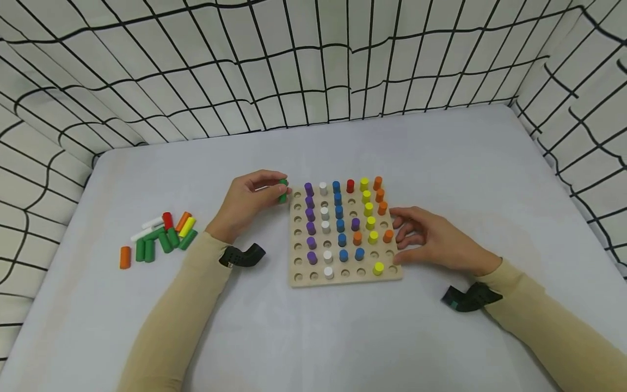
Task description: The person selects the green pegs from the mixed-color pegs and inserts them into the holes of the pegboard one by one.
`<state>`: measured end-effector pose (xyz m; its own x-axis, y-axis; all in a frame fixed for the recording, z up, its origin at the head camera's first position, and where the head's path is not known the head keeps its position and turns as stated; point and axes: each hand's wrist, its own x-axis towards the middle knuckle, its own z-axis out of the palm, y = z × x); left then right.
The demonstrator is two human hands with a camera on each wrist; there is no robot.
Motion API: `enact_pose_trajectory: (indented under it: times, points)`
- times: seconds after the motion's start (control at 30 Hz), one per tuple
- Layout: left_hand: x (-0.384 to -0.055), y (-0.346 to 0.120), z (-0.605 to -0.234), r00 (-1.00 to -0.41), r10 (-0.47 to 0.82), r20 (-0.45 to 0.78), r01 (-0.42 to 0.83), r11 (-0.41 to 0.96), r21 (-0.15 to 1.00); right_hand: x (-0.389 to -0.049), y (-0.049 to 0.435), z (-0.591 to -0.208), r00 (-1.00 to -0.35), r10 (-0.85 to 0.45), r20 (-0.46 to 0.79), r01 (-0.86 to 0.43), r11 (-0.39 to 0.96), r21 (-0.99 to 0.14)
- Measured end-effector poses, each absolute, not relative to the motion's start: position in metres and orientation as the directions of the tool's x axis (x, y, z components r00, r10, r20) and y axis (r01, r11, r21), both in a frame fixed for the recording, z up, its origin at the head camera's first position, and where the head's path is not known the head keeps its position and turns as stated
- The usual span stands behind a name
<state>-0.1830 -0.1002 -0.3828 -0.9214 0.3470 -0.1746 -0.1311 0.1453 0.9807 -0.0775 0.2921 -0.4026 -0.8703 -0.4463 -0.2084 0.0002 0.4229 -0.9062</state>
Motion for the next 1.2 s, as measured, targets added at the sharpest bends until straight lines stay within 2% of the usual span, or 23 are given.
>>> enact_pose_trajectory:
  times: [0.17, 0.4, 0.67, 1.1, 1.2]
  points:
    - [-0.188, -0.098, -0.387, -0.929, 0.31, -0.203, -0.199, 0.044, 0.979, -0.076, 0.289, -0.404, -0.865, -0.452, -0.219, 0.008, 0.423, -0.906]
    - [-0.195, -0.091, -0.389, -0.944, 0.254, -0.209, -0.219, -0.009, 0.976, -0.074, 0.287, -0.405, -0.861, -0.456, -0.225, 0.019, 0.414, -0.91]
    - [-0.196, -0.088, -0.389, -0.95, 0.294, -0.103, -0.123, -0.05, 0.991, -0.079, 0.289, -0.399, -0.858, -0.455, -0.24, 0.015, 0.444, -0.896]
    - [-0.205, -0.086, -0.403, -0.938, 0.345, -0.034, 0.002, 0.106, 0.994, -0.077, 0.291, -0.399, -0.864, -0.441, -0.244, 0.021, 0.453, -0.891]
    - [-0.204, -0.089, -0.403, -0.938, 0.344, -0.035, 0.03, 0.184, 0.982, -0.077, 0.29, -0.399, -0.863, -0.442, -0.246, 0.023, 0.45, -0.893]
